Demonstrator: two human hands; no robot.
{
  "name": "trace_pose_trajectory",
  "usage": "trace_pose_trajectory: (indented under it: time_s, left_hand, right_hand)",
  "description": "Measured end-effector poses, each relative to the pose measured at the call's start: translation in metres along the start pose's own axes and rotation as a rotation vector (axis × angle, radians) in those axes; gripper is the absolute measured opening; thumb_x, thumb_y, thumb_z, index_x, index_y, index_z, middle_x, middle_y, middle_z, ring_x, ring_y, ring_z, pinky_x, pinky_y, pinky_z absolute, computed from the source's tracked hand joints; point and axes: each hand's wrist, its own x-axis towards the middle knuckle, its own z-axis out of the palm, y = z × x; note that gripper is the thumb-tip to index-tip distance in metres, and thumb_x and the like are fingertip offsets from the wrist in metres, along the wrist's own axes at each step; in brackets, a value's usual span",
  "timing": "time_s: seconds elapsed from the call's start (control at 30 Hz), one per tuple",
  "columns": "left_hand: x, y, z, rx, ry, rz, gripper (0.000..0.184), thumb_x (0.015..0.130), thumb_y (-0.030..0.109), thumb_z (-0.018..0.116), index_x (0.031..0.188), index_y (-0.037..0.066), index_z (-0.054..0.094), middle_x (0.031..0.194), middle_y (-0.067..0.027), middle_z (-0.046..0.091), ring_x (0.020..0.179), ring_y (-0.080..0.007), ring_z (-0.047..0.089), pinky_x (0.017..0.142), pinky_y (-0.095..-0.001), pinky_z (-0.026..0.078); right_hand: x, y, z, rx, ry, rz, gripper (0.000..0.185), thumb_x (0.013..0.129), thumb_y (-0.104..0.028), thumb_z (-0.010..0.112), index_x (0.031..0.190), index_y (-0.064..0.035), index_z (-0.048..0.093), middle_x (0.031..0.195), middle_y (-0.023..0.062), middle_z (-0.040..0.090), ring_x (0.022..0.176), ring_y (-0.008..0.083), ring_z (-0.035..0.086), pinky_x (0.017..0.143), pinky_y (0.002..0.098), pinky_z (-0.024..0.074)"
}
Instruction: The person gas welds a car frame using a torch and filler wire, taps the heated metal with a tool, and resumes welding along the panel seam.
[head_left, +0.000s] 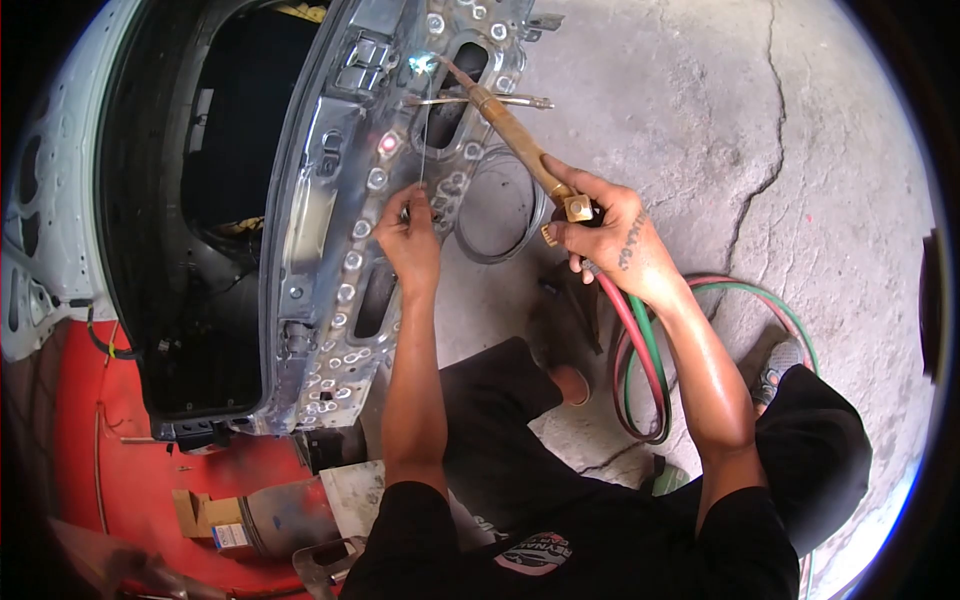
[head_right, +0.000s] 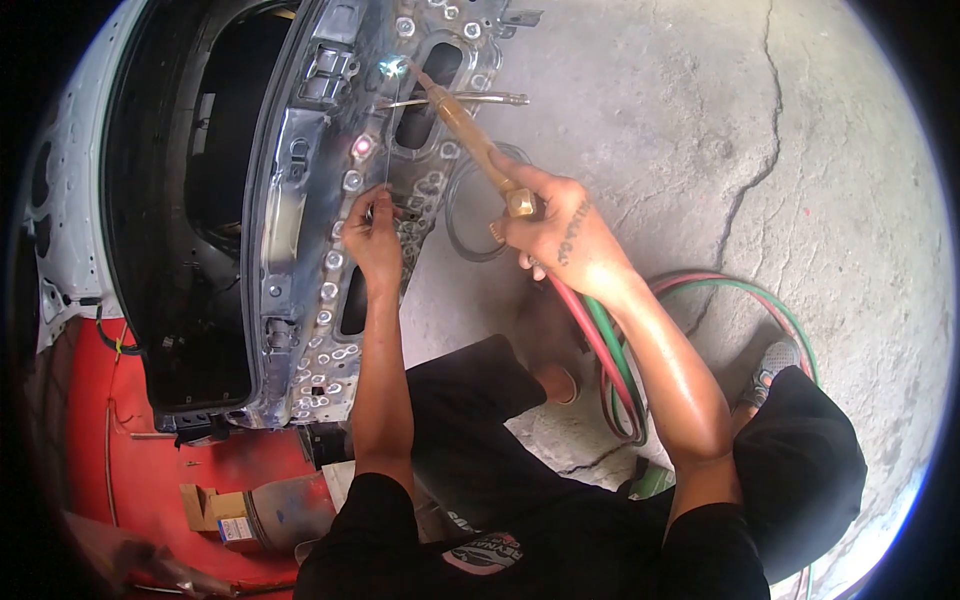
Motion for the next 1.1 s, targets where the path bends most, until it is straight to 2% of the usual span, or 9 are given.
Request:
trace_pose_trajectory:
  time_s: [0.07, 0.17, 0.27, 0.37, 0.47, 0.57, 0.87, 0.97, 1.1]
  left_hand:
    - [-0.003, 0.006, 0.002, -0.013, -0.011, -0.031, 0.017, 0.103, 0.004, 0.066, 0.113, -0.005, 0.076, 0.079, -0.0033, 0.069, 0.07, -0.0076, 0.061, 0.062, -0.025, 0.047]
    - [-0.008, 0.013, 0.002, -0.007, -0.064, -0.12, 0.019, 0.103, 0.003, 0.065, 0.117, -0.003, 0.076, 0.085, -0.0044, 0.072, 0.079, -0.0089, 0.064, 0.075, -0.0254, 0.048]
    - [-0.012, 0.009, 0.006, 0.0, -0.041, -0.016, 0.017, 0.102, 0.002, 0.066, 0.114, -0.005, 0.076, 0.082, -0.0035, 0.071, 0.072, -0.0072, 0.061, 0.062, -0.0244, 0.046]
    - [-0.015, 0.002, 0.006, -0.109, -0.052, -0.074, 0.015, 0.103, 0.004, 0.069, 0.112, -0.005, 0.075, 0.084, -0.0048, 0.071, 0.075, -0.0084, 0.063, 0.064, -0.0252, 0.05]
    - [-0.02, 0.005, 0.008, -0.361, 0.004, -0.203, 0.018, 0.106, 0.009, 0.069, 0.114, -0.007, 0.073, 0.09, -0.0094, 0.073, 0.08, -0.016, 0.07, 0.072, -0.0323, 0.061]
    - [-0.023, 0.025, 0.005, -0.479, 0.056, -0.289, 0.015, 0.103, 0.009, 0.075, 0.109, -0.004, 0.076, 0.088, -0.0049, 0.072, 0.075, -0.0109, 0.064, 0.069, -0.0297, 0.058]
    - [-0.014, 0.006, 0.017, -0.45, 0.116, -0.286, 0.014, 0.099, 0.006, 0.077, 0.106, -0.006, 0.078, 0.084, -0.0034, 0.072, 0.069, -0.0095, 0.062, 0.063, -0.0253, 0.048]
    - [-0.014, 0.009, 0.02, -0.497, 0.077, -0.26, 0.011, 0.098, 0.005, 0.076, 0.102, -0.005, 0.076, 0.083, -0.0059, 0.072, 0.066, -0.0147, 0.066, 0.063, -0.0299, 0.057]
    - [-0.009, 0.006, 0.024, -0.495, 0.11, -0.256, 0.01, 0.098, 0.005, 0.077, 0.099, -0.005, 0.076, 0.08, -0.0058, 0.071, 0.063, -0.015, 0.065, 0.061, -0.0288, 0.056]
  right_hand:
    - [0.0, 0.0, 0.0, -0.004, 0.0, -0.002, 0.073, 0.092, 0.001, 0.072, 0.161, -0.0101, 0.052, 0.087, 0.0008, 0.065, 0.065, 0.0073, 0.061, 0.055, 0.0249, 0.0525]
    - [0.0, -0.001, 0.0, -0.006, 0.004, -0.006, 0.073, 0.092, 0.001, 0.072, 0.161, -0.01, 0.052, 0.087, 0.0008, 0.065, 0.065, 0.0074, 0.061, 0.054, 0.025, 0.0525]
    - [0.0, -0.001, 0.0, -0.008, 0.01, -0.006, 0.073, 0.091, 0.001, 0.072, 0.161, -0.0093, 0.052, 0.086, 0.001, 0.065, 0.065, 0.0076, 0.061, 0.054, 0.0251, 0.0525]
    - [0.0, 0.0, -0.001, -0.005, 0.006, -0.015, 0.073, 0.091, 0.001, 0.072, 0.16, -0.0074, 0.052, 0.086, 0.0013, 0.065, 0.064, 0.008, 0.062, 0.054, 0.0253, 0.0524]
    - [0.0, -0.004, -0.003, 0.013, -0.002, -0.03, 0.072, 0.091, 0.001, 0.072, 0.16, -0.0057, 0.052, 0.085, 0.0017, 0.065, 0.064, 0.0085, 0.062, 0.053, 0.0258, 0.0524]
    - [-0.001, -0.009, -0.003, 0.002, 0.001, -0.039, 0.071, 0.091, 0.0, 0.072, 0.159, -0.0049, 0.052, 0.084, 0.0018, 0.065, 0.063, 0.009, 0.061, 0.053, 0.0263, 0.0523]
    - [0.0, -0.011, -0.005, 0.024, 0.009, -0.024, 0.069, 0.093, -0.005, 0.074, 0.158, -0.004, 0.054, 0.083, 0.0019, 0.065, 0.062, 0.0088, 0.061, 0.053, 0.0259, 0.052]
    - [-0.003, -0.013, -0.001, 0.019, 0.009, -0.015, 0.069, 0.092, -0.005, 0.074, 0.158, -0.0047, 0.054, 0.083, 0.0015, 0.065, 0.062, 0.0084, 0.061, 0.052, 0.0256, 0.0516]
    - [-0.002, -0.012, -0.006, 0.004, 0.013, -0.027, 0.069, 0.092, -0.003, 0.074, 0.158, -0.0058, 0.054, 0.083, 0.0013, 0.066, 0.062, 0.0081, 0.061, 0.052, 0.0253, 0.0515]
